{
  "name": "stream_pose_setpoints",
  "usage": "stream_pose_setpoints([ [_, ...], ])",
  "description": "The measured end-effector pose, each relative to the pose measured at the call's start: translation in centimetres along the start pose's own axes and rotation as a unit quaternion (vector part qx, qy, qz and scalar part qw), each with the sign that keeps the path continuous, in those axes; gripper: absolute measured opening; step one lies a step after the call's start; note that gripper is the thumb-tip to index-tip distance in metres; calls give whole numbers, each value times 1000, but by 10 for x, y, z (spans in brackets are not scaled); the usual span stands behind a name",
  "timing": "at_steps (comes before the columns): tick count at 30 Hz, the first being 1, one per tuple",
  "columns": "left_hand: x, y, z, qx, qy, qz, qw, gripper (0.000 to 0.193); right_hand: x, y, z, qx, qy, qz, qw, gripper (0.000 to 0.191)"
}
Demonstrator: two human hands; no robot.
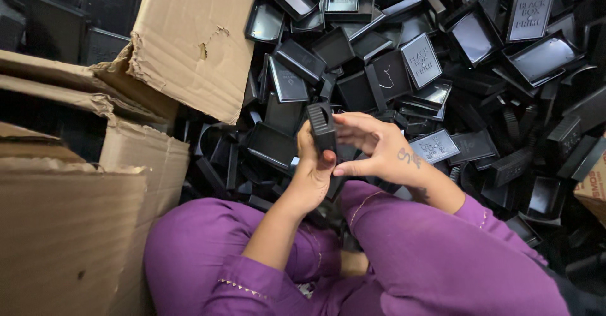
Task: The person sits on the floor and repeatedly picks up small black plastic cases from a large pile, opens and closes them, and places them into a cardboard box. The person handles the cases one at a time, inspecting each before moving it.
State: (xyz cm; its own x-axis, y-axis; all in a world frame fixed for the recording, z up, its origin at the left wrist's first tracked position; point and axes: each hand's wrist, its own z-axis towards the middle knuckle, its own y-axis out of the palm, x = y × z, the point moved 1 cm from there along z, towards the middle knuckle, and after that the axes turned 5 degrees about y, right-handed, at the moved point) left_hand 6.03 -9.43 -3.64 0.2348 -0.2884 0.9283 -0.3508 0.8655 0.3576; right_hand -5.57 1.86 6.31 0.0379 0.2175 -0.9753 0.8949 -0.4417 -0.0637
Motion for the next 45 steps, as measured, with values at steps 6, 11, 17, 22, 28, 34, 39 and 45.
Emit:
stream_pose_setpoints([
  [6, -4, -12, -3, -74, -23, 27, 997, 108, -6, 3, 4, -27, -2, -66, 997, 84],
  [11, 18, -16, 5, -4, -16, 54, 998, 99, -24, -14, -2, -106, 73, -313, 941, 84],
  [17, 54, -19, 5, 63, 61, 247, 965, 49, -17, 0, -11, -186, 191, -101, 958, 58],
  [22, 40, -30, 1, 223, -20, 216, 950, 53, -32, 19, -2, -205, 128, -290, 926, 39],
  [28, 11, -64, 21, 315, -203, -263, 889, 65, -85, 17, 45, -200, 172, -388, 883, 28],
  [34, 11, -74, 24, 342, -208, -356, 845, 60, -132, -22, 118, 36, -54, 124, 990, 20],
  [39, 8, -69, 19, 321, -223, -358, 848, 53, -112, -109, 110, 207, -111, -217, 947, 42],
  [45, -2, -56, 20, 297, -230, -353, 857, 41, -15, -180, 58, 263, 277, -601, 702, 121],
])
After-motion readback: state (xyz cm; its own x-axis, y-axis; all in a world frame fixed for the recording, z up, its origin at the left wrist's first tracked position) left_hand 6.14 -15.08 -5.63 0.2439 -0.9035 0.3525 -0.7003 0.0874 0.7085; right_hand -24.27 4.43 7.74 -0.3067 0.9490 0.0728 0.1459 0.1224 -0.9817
